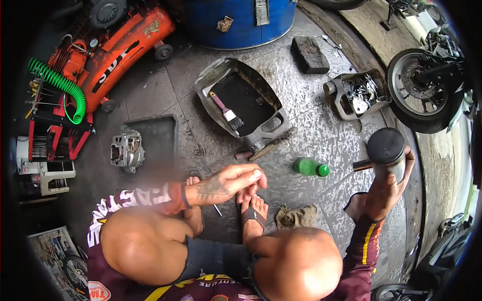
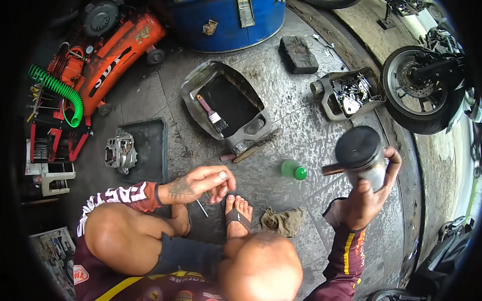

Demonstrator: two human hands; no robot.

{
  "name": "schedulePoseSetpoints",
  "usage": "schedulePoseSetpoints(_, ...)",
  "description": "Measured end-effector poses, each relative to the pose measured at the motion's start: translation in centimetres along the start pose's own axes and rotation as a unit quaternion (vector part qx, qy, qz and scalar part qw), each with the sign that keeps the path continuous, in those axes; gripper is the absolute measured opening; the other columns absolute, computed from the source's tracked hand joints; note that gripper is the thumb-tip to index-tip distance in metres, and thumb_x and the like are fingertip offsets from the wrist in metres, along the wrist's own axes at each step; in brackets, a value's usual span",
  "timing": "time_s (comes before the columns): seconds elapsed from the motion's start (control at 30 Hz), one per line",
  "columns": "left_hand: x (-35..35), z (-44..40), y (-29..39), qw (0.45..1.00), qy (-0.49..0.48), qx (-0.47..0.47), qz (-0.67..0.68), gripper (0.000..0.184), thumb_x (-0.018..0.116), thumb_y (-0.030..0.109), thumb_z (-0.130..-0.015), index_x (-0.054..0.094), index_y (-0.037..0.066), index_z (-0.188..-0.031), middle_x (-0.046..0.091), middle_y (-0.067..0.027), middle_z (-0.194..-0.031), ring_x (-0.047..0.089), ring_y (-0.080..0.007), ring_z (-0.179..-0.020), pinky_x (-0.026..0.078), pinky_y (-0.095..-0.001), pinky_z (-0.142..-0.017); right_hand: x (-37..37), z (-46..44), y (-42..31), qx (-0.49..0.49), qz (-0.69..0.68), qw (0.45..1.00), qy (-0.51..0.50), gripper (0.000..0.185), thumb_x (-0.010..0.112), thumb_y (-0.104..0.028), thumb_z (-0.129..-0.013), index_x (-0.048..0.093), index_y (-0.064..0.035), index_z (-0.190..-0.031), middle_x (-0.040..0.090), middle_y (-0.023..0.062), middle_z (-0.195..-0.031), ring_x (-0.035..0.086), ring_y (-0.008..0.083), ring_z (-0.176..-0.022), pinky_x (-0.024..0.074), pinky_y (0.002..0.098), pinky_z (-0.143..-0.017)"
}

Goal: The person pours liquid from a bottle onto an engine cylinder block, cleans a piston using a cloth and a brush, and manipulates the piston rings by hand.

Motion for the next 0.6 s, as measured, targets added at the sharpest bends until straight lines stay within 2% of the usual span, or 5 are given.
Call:
schedulePoseSetpoints(0.2, -1.8, -0.6, 3.5, 0.930, 0.043, 0.333, 0.154, 0.111, 0.058, 0.079, -0.080, 0.014, 0.011, -0.157, 0.044, -0.0079, -0.138, 0.044, -0.0227, -0.130, 0.034, -0.0482, -0.111, 15.4, 0.8, -3.3, 0.000, 0.076, 0.965, -0.253, 0.079, 0.088, -0.033, -0.073, 0.038, -0.0021, -0.126, 0.057, 0.0158, -0.113, 0.062, 0.0229, -0.102, 0.0534, 0.0338, -0.084)
schedulePoseSetpoints(0.37, -5.8, 1.6, 3.0, 0.868, 0.136, 0.410, 0.245, 0.085, 0.059, 0.065, -0.090, 0.036, 0.008, -0.148, 0.051, -0.0070, -0.141, 0.050, -0.0200, -0.131, 0.042, -0.0371, -0.110, 26.2, 1.2, 0.6, -0.106, 0.191, 0.902, -0.373, 0.066, 0.083, -0.027, -0.080, 0.040, -0.0009, -0.123, 0.065, 0.0178, -0.102, 0.067, 0.0215, -0.093, 0.0547, 0.0338, -0.074)
schedulePoseSetpoints(0.4, -7.5, 1.9, 2.5, 0.866, 0.086, 0.392, 0.298, 0.070, 0.056, 0.059, -0.095, 0.046, 0.007, -0.141, 0.053, -0.0081, -0.139, 0.052, -0.0217, -0.129, 0.044, -0.0396, -0.108, 27.5, 0.9, 0.9, -0.162, 0.218, 0.881, -0.387, 0.062, 0.077, -0.038, -0.082, 0.048, 0.0052, -0.115, 0.064, 0.0238, -0.099, 0.066, 0.0414, -0.092, 0.0532, 0.0459, -0.081)
schedulePoseSetpoints(0.47, -9.2, 2.4, 1.6, 0.836, 0.170, 0.419, 0.310, 0.063, 0.057, 0.054, -0.097, 0.048, 0.007, -0.138, 0.056, -0.0100, -0.137, 0.056, -0.0245, -0.125, 0.047, -0.0442, -0.107, 29.0, 0.0, 2.1, -0.283, 0.274, 0.815, -0.424, 0.047, 0.072, -0.033, -0.088, 0.054, 0.0047, -0.110, 0.063, 0.0219, -0.097, 0.063, 0.0423, -0.090, 0.0517, 0.0477, -0.080)
schedulePoseSetpoints(0.6, -15.9, 4.0, -3.3, 0.835, 0.327, 0.389, 0.210, 0.048, 0.070, 0.026, -0.092, 0.049, 0.006, -0.130, 0.060, -0.0138, -0.129, 0.064, -0.0257, -0.110, 0.058, -0.0447, -0.090, 27.1, 1.3, 6.4, -0.087, 0.351, 0.764, -0.535, 0.024, 0.065, -0.018, -0.091, 0.059, 0.0023, -0.102, 0.066, 0.0205, -0.089, 0.068, 0.0403, -0.078, 0.0543, 0.0446, -0.066)
Point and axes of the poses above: each hand's wrist, its own z-axis away from the middle knuckle, its own x-axis out of the palm, y = z × x, the point moved 2 cm from there along -z, towards the middle knuckle
